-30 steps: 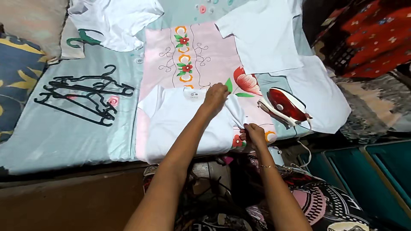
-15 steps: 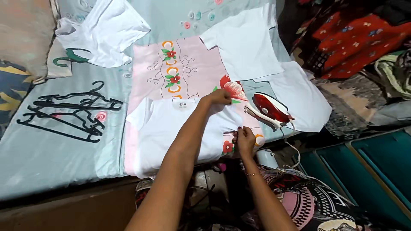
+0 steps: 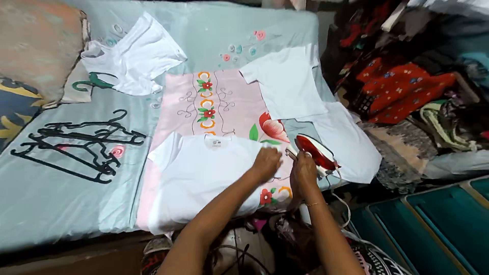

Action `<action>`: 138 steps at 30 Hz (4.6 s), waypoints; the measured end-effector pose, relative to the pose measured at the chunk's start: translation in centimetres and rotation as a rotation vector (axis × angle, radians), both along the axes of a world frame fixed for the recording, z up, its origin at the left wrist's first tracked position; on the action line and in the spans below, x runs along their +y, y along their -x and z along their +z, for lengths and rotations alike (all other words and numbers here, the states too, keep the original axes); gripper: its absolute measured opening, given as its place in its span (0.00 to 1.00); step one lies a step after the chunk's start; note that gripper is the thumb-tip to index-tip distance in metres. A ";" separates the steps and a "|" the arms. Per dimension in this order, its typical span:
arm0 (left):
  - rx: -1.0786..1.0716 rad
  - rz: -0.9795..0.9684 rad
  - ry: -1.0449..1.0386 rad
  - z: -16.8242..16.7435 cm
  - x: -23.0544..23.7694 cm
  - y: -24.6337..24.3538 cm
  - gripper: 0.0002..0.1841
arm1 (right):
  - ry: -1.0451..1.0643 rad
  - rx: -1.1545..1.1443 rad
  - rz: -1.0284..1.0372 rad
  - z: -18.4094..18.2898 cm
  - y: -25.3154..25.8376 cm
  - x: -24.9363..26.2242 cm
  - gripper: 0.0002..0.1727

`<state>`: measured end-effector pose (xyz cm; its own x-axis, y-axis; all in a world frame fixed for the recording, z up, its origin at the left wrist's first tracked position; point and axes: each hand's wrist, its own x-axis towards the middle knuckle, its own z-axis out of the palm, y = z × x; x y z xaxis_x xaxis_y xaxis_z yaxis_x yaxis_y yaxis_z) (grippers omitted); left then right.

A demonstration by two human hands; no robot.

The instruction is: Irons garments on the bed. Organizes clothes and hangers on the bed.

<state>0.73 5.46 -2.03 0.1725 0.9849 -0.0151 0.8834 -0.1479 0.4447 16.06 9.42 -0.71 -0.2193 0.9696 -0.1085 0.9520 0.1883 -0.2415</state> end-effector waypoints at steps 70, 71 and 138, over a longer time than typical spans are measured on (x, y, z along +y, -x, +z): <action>0.124 -0.138 0.206 -1.1 -2.6 -3.9 0.15 | 0.140 0.634 -0.133 8.0 -8.9 0.4 0.22; 0.089 -0.201 0.155 -1.6 -2.9 -3.8 0.15 | 0.147 0.631 -0.138 7.8 -9.0 0.2 0.22; 0.099 0.436 0.421 1.1 -4.0 29.2 0.14 | 0.407 0.485 0.304 2.3 21.1 -0.3 0.24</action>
<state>-28.47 1.50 -0.89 -0.2674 0.8705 -0.4133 0.8631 0.4071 0.2990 -5.06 9.11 1.59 -0.5899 0.7606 -0.2711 0.6383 0.2337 -0.7334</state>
